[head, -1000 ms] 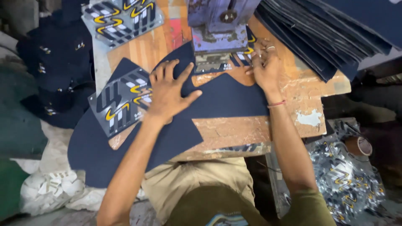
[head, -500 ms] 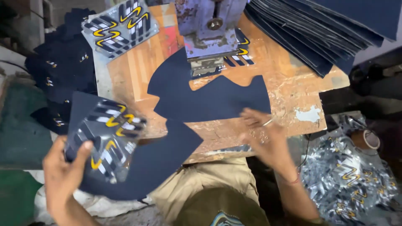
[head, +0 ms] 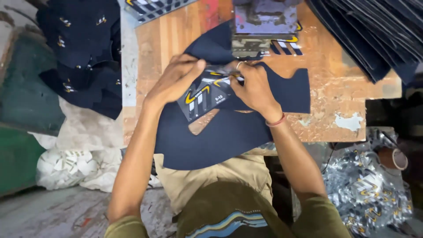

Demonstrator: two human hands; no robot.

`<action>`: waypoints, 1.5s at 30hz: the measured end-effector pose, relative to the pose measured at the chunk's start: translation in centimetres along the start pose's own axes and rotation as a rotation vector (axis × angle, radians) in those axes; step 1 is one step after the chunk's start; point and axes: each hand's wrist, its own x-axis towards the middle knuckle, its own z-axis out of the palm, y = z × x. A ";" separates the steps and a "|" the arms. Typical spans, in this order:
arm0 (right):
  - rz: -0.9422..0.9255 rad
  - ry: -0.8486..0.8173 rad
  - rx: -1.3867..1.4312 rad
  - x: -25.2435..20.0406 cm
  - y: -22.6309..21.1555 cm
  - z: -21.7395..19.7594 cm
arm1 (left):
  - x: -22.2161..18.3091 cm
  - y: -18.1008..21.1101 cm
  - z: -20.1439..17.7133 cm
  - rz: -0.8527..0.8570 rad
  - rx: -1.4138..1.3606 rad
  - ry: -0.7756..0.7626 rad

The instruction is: Pressing decorative stickers onto fabric cutouts using a heat press machine.

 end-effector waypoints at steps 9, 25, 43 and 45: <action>-0.404 -0.894 0.174 -14.4 -7.2 2.7 | 0.9 0.2 0.3 -0.179 0.005 -0.236; 0.374 0.481 0.115 -15.5 8.8 -8.2 | -27.8 -21.7 -13.3 -0.701 -0.370 0.857; 0.879 0.397 0.004 -30.2 10.0 -20.6 | 13.1 -11.7 -10.9 0.092 0.525 0.210; 0.919 0.428 -0.218 -31.3 8.4 -20.9 | 13.3 -13.1 -10.6 0.106 0.621 0.245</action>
